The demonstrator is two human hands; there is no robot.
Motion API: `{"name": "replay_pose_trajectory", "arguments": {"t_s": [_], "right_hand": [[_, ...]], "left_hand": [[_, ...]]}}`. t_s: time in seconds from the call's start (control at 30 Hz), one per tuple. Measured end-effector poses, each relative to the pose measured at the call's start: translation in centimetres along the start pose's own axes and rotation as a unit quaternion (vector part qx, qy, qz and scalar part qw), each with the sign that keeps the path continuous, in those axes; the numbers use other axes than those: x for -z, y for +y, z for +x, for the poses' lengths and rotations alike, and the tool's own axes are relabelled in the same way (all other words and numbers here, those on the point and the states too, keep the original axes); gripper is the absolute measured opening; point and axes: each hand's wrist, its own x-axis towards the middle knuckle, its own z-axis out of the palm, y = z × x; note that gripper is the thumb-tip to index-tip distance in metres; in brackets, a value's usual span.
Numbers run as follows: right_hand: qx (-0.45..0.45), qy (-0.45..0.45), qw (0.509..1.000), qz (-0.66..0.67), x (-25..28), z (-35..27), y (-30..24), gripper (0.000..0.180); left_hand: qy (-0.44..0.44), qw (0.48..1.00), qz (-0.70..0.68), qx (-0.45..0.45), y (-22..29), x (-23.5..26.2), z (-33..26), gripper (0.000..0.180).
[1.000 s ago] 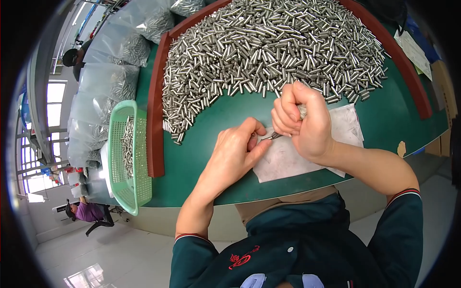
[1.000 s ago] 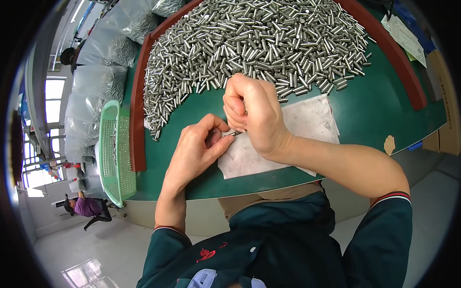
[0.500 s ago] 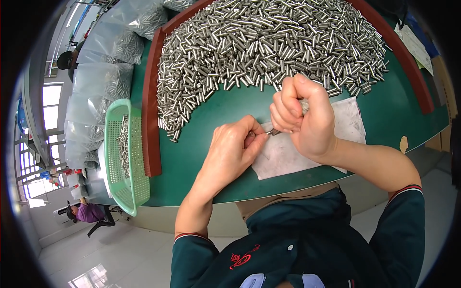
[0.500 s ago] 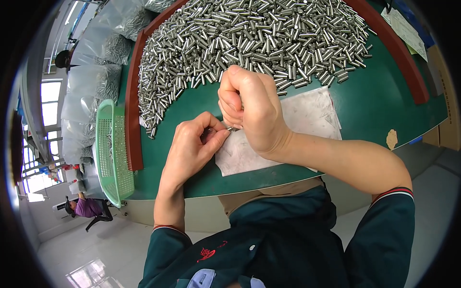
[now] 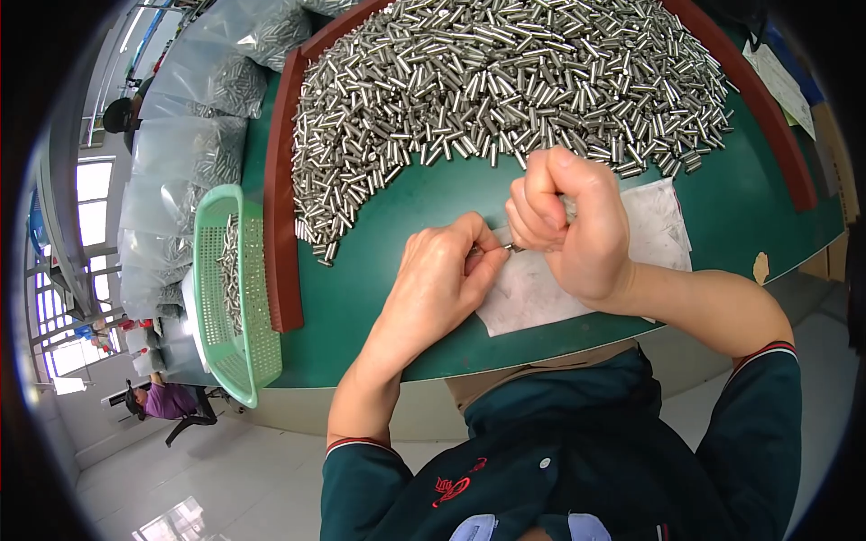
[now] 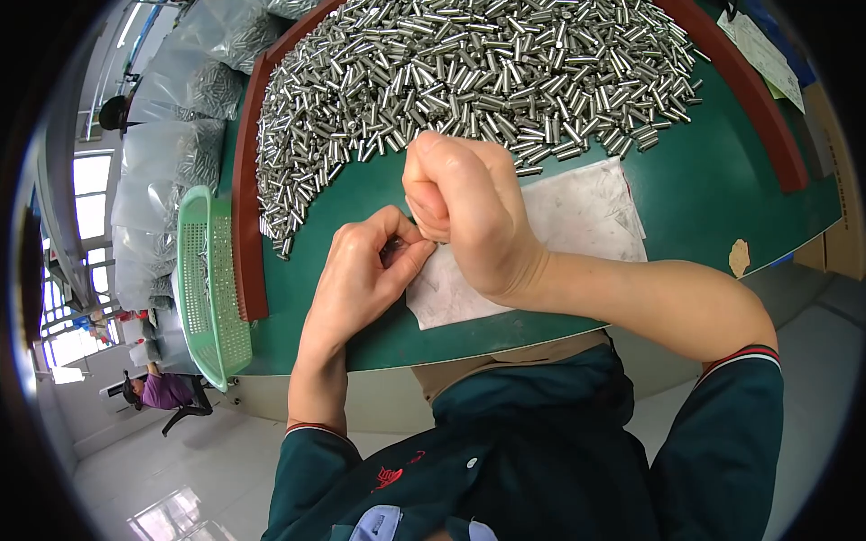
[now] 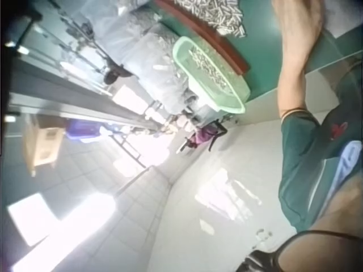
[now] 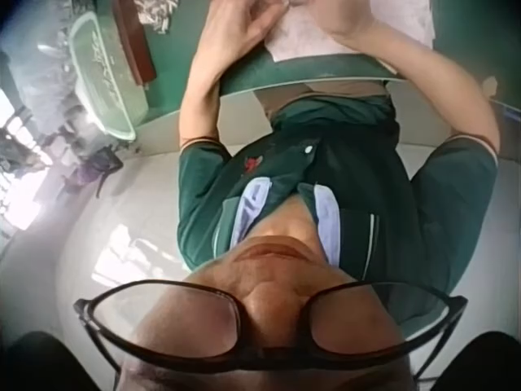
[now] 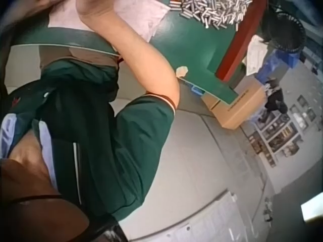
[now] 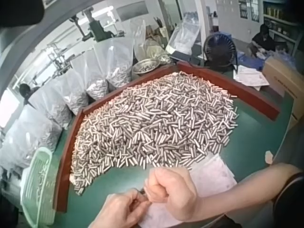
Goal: Inspecting and sorting small cylindrical metal components at a factory workbench.
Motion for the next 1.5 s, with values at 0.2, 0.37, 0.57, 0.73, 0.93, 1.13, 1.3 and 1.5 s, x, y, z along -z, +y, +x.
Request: {"name": "replay_pose_trajectory", "arguments": {"t_s": [0.2, 0.37, 0.57, 0.73, 0.93, 1.13, 1.3, 1.5], "right_hand": [[-0.005, -0.003, 0.999, 0.042, 0.1, 0.1, -0.1, 0.036], [-0.004, -0.009, 1.000, 0.025, 0.2, 0.2, 0.1, 0.038], [-0.009, -0.002, 1.000, 0.023, -0.1, 0.1, 0.0, 0.038], [0.028, 0.000, 0.999, -0.037, -0.1, -0.1, 0.0, 0.031], [0.043, -0.007, 0.995, -0.089, -0.7, -0.4, 0.2, 0.030], [0.065, -0.016, 0.990, -0.125, -0.4, 0.0, 0.4, 0.030], [0.067, 0.000, 0.992, -0.103, 0.1, -0.6, 0.5, 0.034], [-0.015, 0.001, 0.999, 0.033, 0.4, -0.1, -0.4, 0.031]], "left_hand": [[0.005, 1.000, -0.006, -0.010, -0.1, 0.0, 0.0, 0.011], [0.005, 1.000, -0.002, -0.010, -0.4, 0.0, 0.0, 0.012], [-0.006, 1.000, -0.016, 0.002, -0.1, 0.1, 0.1, 0.011], [-0.003, 1.000, -0.011, -0.002, 0.0, 0.0, 0.2, 0.012], [-0.007, 1.000, -0.009, -0.011, 0.3, 0.3, 0.3, 0.012], [-0.013, 1.000, -0.001, -0.022, 0.3, 0.4, 0.6, 0.012], [-0.005, 0.999, -0.007, -0.031, 0.1, 0.0, 0.2, 0.013], [-0.091, 0.972, -0.215, 0.037, -1.7, 1.5, 0.5, 0.012]]}}
